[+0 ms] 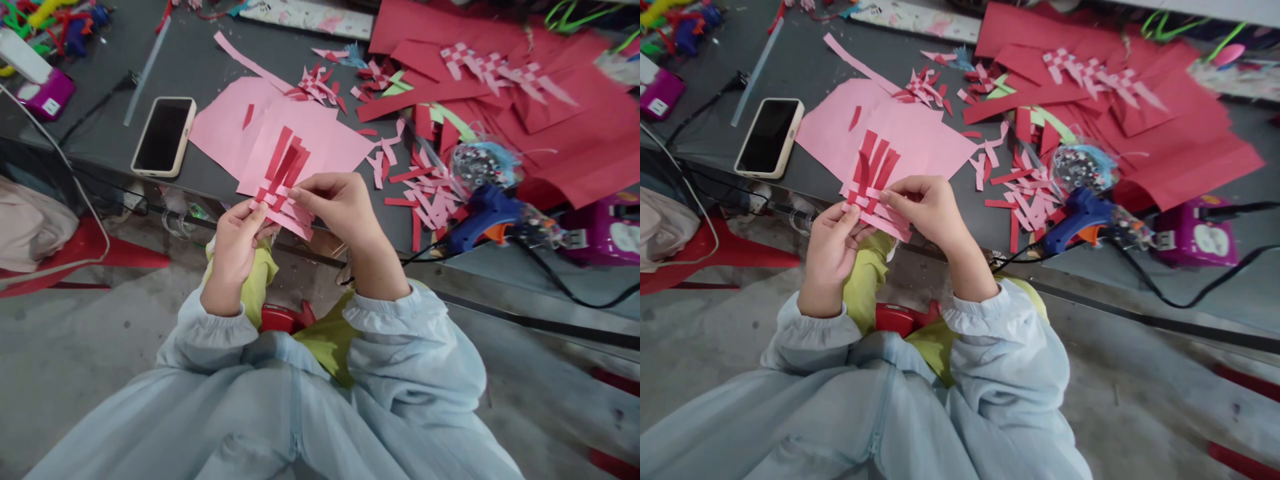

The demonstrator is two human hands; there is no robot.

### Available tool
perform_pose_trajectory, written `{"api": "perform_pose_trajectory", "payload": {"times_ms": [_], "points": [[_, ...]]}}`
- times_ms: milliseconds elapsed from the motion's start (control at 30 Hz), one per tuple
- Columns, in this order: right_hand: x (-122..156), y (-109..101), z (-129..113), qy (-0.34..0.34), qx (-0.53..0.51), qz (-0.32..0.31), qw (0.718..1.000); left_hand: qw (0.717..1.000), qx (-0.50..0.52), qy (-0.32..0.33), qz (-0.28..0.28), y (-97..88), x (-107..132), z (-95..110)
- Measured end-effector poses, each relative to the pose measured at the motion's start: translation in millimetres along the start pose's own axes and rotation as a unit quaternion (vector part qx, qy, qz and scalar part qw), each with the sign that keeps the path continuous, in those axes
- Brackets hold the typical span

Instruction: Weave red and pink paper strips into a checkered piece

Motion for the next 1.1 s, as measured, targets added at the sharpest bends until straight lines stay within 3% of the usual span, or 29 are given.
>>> {"api": "perform_pose_trajectory", "payload": {"times_ms": [267, 767, 1100], "points": [[0.8, -0.6, -3.1, 0.002, 0.019, -0.01, 1.0, 1.0, -0.004, 0.029, -0.004, 3.8, -0.1, 0.8], [2.2, -1.0, 3.1, -0.004, 0.023, -0.116, 0.993, 0.998, -0.018, 0.045, -0.049, 7.9, -0.5, -1.5], [2.9, -1.2, 0.8, 0.012, 0.013, -0.118, 0.993, 0.996, 0.006, 0.053, -0.069, 8.4, -0.4, -2.6]]}}
Point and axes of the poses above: each hand's wrist, its own x-axis away from the middle knuckle, its own y-axis out of the palm, z = x × y, the point moved 5 cm from there along -x, towards the middle knuckle, and after that the axes turned 13 degrees about x, right-handed, at the moved point
